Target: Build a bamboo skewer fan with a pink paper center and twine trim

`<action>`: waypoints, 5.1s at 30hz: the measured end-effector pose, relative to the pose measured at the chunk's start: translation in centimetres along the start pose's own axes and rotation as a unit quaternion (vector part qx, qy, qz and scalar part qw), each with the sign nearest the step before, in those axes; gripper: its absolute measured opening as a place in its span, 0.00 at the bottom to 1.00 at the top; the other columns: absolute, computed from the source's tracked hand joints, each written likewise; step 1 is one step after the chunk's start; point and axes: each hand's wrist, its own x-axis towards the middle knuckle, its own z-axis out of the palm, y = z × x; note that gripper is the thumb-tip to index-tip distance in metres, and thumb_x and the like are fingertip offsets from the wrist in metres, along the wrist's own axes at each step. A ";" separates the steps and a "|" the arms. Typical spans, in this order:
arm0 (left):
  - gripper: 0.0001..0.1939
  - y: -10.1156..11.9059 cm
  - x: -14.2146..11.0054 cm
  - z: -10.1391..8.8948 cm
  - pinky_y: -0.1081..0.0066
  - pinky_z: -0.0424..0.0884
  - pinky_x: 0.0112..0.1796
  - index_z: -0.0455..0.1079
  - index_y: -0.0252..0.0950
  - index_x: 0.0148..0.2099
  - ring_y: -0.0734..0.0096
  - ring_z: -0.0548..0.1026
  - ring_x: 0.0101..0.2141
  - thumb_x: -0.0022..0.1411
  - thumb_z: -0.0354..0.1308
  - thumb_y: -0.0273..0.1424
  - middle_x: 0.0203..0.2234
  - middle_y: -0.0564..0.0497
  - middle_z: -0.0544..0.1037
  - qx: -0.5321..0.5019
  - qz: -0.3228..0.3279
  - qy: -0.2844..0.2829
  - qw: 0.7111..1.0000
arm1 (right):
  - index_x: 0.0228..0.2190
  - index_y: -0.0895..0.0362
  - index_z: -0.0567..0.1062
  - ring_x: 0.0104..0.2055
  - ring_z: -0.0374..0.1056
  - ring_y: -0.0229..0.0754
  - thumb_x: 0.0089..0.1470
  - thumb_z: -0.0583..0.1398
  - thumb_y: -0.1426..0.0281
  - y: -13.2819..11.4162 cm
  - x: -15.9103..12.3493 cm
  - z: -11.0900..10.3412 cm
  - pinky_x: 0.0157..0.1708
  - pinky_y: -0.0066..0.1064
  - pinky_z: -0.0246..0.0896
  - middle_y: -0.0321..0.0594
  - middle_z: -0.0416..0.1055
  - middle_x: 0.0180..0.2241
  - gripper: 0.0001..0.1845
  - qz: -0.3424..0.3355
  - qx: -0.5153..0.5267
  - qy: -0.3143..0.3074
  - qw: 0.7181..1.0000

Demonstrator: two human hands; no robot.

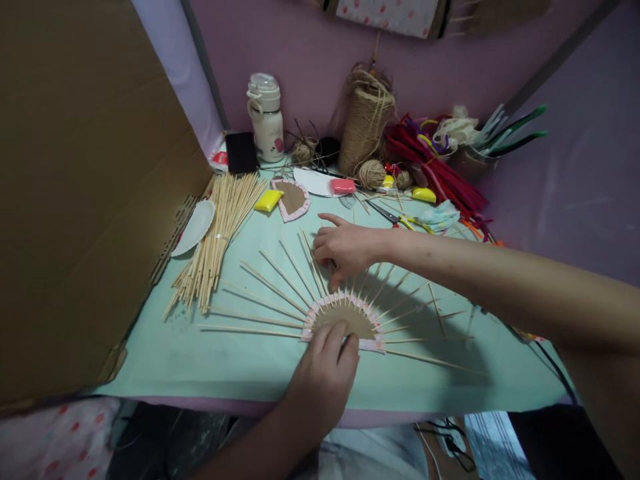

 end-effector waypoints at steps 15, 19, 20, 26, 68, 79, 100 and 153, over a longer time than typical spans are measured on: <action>0.10 0.0 0.4 -0.4 0.62 0.74 0.42 0.69 0.30 0.48 0.61 0.72 0.42 0.66 0.50 0.24 0.44 0.39 0.74 -0.009 -0.003 -0.026 1.000 | 0.22 0.55 0.76 0.46 0.61 0.53 0.39 0.68 0.50 -0.1 0.9 0.1 0.61 0.59 0.23 0.39 0.70 0.28 0.21 0.046 0.002 -0.030 0.998; 0.10 0.0 0.4 -0.3 0.62 0.74 0.42 0.69 0.30 0.48 0.61 0.72 0.42 0.66 0.50 0.25 0.44 0.39 0.73 -0.010 -0.005 -0.030 0.999 | 0.18 0.54 0.75 0.49 0.60 0.56 0.36 0.70 0.55 -0.3 1.2 0.2 0.61 0.61 0.19 0.38 0.66 0.26 0.17 0.071 0.006 -0.026 0.997; 0.10 0.0 0.4 -0.3 0.62 0.74 0.42 0.69 0.30 0.48 0.60 0.71 0.42 0.66 0.50 0.24 0.44 0.39 0.73 -0.011 -0.005 -0.031 0.999 | 0.17 0.54 0.75 0.49 0.60 0.56 0.36 0.71 0.56 -0.3 1.2 0.2 0.61 0.62 0.19 0.38 0.66 0.26 0.16 0.074 0.007 -0.022 0.997; 0.11 0.0 0.6 -0.5 0.62 0.74 0.41 0.69 0.29 0.48 0.60 0.71 0.41 0.66 0.49 0.25 0.43 0.40 0.74 -0.020 -0.003 -0.024 0.999 | 0.19 0.54 0.77 0.49 0.60 0.57 0.38 0.70 0.54 -0.2 1.7 0.5 0.62 0.60 0.19 0.40 0.66 0.27 0.17 0.080 -0.006 -0.017 0.997; 0.10 -0.1 -0.1 0.1 0.59 0.73 0.43 0.69 0.30 0.47 0.58 0.69 0.43 0.63 0.54 0.23 0.45 0.39 0.71 -0.006 0.000 -0.017 1.000 | 0.33 0.57 0.80 0.42 0.71 0.51 0.56 0.56 0.62 -4.8 2.2 0.7 0.44 0.42 0.52 0.50 0.78 0.38 0.15 0.368 0.108 -0.014 0.923; 0.10 -0.2 -0.2 0.1 0.60 0.73 0.44 0.68 0.30 0.47 0.58 0.69 0.44 0.64 0.53 0.24 0.45 0.39 0.72 0.002 0.005 -0.013 1.000 | 0.38 0.55 0.79 0.45 0.68 0.53 0.57 0.54 0.71 -3.3 2.0 0.7 0.42 0.41 0.49 0.49 0.77 0.41 0.14 0.392 0.098 0.065 0.913; 0.12 0.5 -1.1 -0.7 0.63 0.75 0.39 0.69 0.29 0.49 0.61 0.72 0.39 0.65 0.49 0.23 0.41 0.41 0.74 0.011 0.009 -0.016 1.000 | 0.43 0.56 0.78 0.49 0.64 0.44 0.49 0.59 0.80 4.9 6.6 -0.1 0.45 0.30 0.55 0.44 0.71 0.47 0.20 0.106 0.124 0.058 0.985; 0.12 0.3 -1.2 -0.1 0.64 0.72 0.44 0.69 0.31 0.49 0.61 0.71 0.43 0.64 0.52 0.24 0.44 0.42 0.74 0.020 0.002 -0.006 1.000 | 0.35 0.56 0.79 0.51 0.59 0.54 0.43 0.69 0.60 2.2 3.8 -0.7 0.42 0.36 0.46 0.47 0.72 0.43 0.17 0.205 0.069 -0.031 0.976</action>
